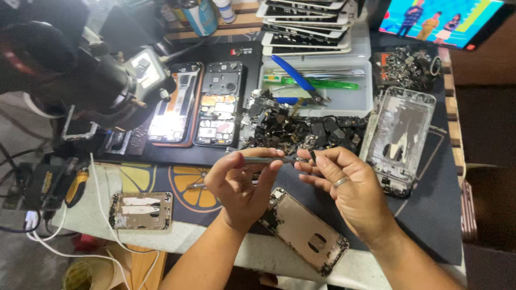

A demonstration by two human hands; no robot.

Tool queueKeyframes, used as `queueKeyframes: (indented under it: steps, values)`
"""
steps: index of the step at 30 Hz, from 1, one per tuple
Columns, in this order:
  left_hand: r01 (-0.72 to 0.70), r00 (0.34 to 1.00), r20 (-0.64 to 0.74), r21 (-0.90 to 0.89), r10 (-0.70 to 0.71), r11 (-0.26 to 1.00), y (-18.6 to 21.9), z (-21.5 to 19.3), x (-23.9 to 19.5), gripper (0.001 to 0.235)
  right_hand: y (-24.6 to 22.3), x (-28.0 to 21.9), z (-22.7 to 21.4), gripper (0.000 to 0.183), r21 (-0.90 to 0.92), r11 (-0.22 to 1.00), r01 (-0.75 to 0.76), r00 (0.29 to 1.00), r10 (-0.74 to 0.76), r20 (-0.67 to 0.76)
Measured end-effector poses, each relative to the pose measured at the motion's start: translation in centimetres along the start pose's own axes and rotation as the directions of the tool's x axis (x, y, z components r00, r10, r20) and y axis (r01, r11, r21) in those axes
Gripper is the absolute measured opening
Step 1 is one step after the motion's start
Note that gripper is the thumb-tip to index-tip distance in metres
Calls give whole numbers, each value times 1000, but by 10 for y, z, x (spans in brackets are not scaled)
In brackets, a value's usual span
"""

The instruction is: The person uses a small screwdriver and tweezers to remove screws and small components from a disassembled smartphone chassis. They place removed parts on the workbench and continue to pry and adjust internal components within the phone frame.

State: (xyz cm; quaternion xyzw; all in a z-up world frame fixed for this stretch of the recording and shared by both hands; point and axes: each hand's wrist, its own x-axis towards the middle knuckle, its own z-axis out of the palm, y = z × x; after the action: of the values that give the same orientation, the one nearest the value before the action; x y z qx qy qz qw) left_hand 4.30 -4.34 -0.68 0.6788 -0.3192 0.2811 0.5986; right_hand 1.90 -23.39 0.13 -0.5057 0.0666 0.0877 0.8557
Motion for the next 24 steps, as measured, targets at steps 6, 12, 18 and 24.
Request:
queueKeyframes:
  steps: [6, 12, 18, 24]
  values:
    - [5, 999, 36, -59, -3, 998, -5, 3, 1, 71, 6, -1, 4, 23, -11, 1000, 24, 1000, -24, 8]
    - [-16, 1000, 13, -49, 17, 999, -3, 0, -2, 71, 7, 1, 6, 21, -31, 999, 24, 1000, -24, 3]
    - [-13, 999, -33, -32, 12, 999, -1, -1, -1, 70, 6, 4, 5, 22, -30, 1000, 5, 1000, -6, -25]
    - [54, 998, 15, -71, -53, 996, 2, -7, -3, 66, 4, 4, 7, 23, -65, 998, -14, 999, 11, -46]
